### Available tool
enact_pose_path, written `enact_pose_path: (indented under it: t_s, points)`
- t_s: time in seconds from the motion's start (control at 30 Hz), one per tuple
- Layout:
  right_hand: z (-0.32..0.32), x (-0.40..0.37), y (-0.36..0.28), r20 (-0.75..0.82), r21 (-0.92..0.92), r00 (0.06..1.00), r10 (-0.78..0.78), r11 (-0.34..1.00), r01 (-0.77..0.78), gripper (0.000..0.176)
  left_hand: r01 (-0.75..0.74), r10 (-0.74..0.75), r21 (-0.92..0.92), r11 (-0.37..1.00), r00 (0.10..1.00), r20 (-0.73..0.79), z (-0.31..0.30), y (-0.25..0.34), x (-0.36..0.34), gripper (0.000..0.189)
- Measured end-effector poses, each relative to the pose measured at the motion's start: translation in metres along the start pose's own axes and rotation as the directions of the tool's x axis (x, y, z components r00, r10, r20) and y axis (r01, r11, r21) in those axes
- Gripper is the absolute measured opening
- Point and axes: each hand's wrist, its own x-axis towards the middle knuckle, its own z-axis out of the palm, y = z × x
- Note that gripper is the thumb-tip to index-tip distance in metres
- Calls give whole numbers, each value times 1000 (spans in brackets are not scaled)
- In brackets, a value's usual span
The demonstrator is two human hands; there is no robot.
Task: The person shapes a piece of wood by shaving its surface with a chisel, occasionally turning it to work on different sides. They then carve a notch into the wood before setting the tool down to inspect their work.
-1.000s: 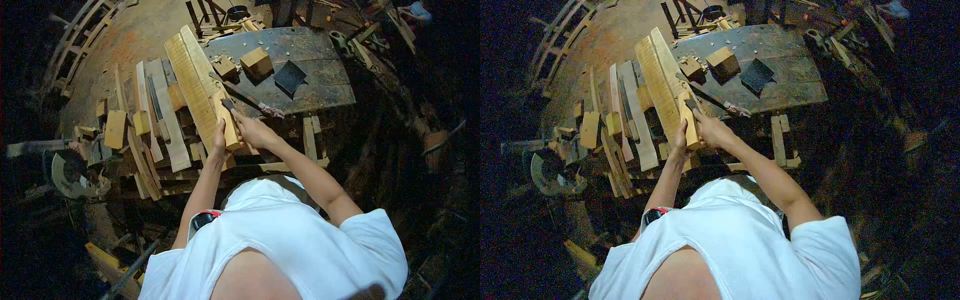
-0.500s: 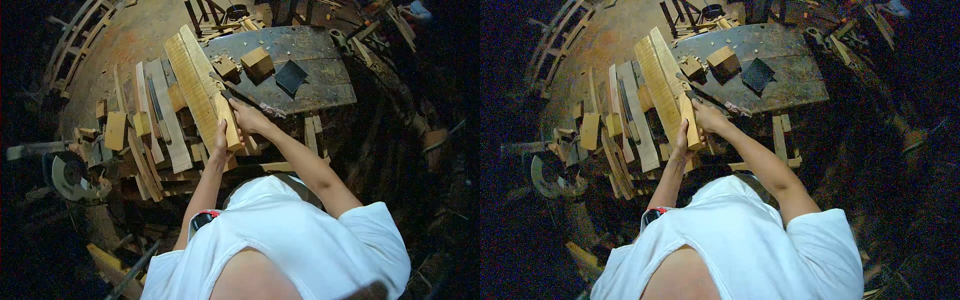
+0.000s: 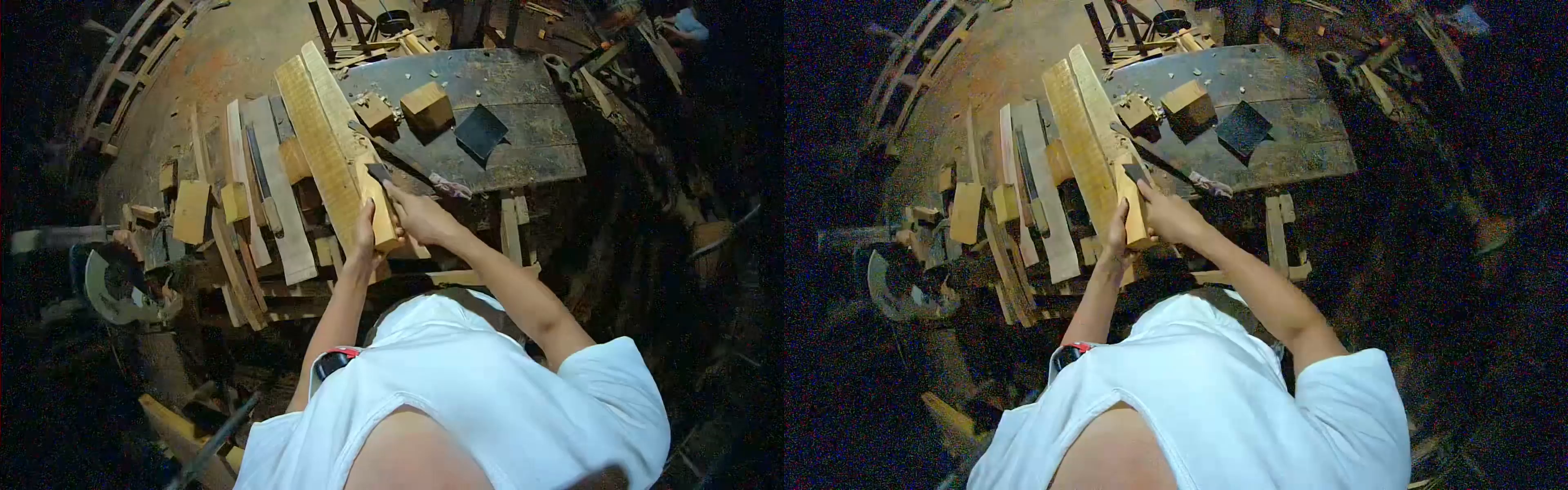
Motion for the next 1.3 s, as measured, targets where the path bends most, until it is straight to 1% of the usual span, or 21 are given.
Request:
enact_pose_path:
  t_s: [0.03,0.1,0.13,0.17,0.23,0.3,0.33,0.37,0.43,0.57,0.63,0.7,0.77,0.8,0.87,0.9,1.0,1.03,1.1,1.23,1.3]
  points:
    - [-4,-4,-6,12,-1,1000,-2,1000,2,54,-13,13,-13,1000,1000,28,-1,-1,-1,48]
    - [-9,-12,-15,66,112,982,179,976,-185,52,24,-23,-43,999,1000,5,-3,3,-2,48]
    - [-8,11,-5,12,-16,987,159,987,-159,51,68,-67,-57,996,998,3,0,0,-3,47]
    - [-5,27,2,-6,85,984,180,980,-179,50,69,-69,-51,996,998,9,1,-1,-2,47]
    - [4,53,15,-129,-15,989,78,997,-80,50,89,-89,-83,993,996,2,-1,-1,1,46]
    - [-10,27,-2,-63,73,992,109,992,-104,54,41,-39,-52,998,999,36,-1,0,0,45]
    - [-17,14,-13,43,68,974,220,972,-223,54,34,-33,-41,999,999,34,-1,1,1,46]
    - [-8,4,-2,70,55,982,175,982,-179,53,33,-32,-35,999,999,26,-2,-1,1,46]
    - [-5,-3,-2,27,74,988,151,985,-153,49,62,-62,-33,998,998,-15,-4,-4,0,46]
    - [-18,6,-15,86,73,977,196,977,-202,50,152,-139,-170,974,987,84,-5,-1,3,47]
    - [-7,3,-6,54,81,977,204,975,-208,51,65,-63,-119,991,998,23,7,0,-1,47]
    - [10,-3,-3,-62,-18,979,193,981,-194,53,-25,25,30,999,1000,0,6,-5,7,48]
    - [2,-22,-20,10,44,972,233,971,-234,52,-67,66,-132,989,998,-11,-1,-9,15,47]
    - [5,-20,-17,19,45,972,234,971,-235,52,-9,9,-92,996,1000,4,-4,-7,12,46]
    - [5,-2,-2,57,289,980,190,936,-199,51,16,-14,-92,996,1000,26,-4,-3,6,45]
    - [5,10,3,50,294,980,193,935,-200,51,42,-38,-91,995,998,46,-2,-1,3,45]
    - [11,44,6,-220,-111,975,-24,994,-1,51,8,-6,-52,999,999,37,-7,-2,4,45]
    - [9,43,6,-229,-115,973,-32,993,5,51,-19,23,-49,999,997,68,-9,-3,8,45]
    - [4,16,-3,-32,-43,986,163,985,-164,51,-24,26,-31,999,997,67,-10,-1,9,46]
    - [3,-9,-9,-8,88,990,144,986,-143,52,18,-15,-53,998,999,51,-7,-4,4,48]
    - [-4,17,-7,10,9,987,162,987,-162,51,64,-64,-69,996,998,3,-8,-6,6,49]
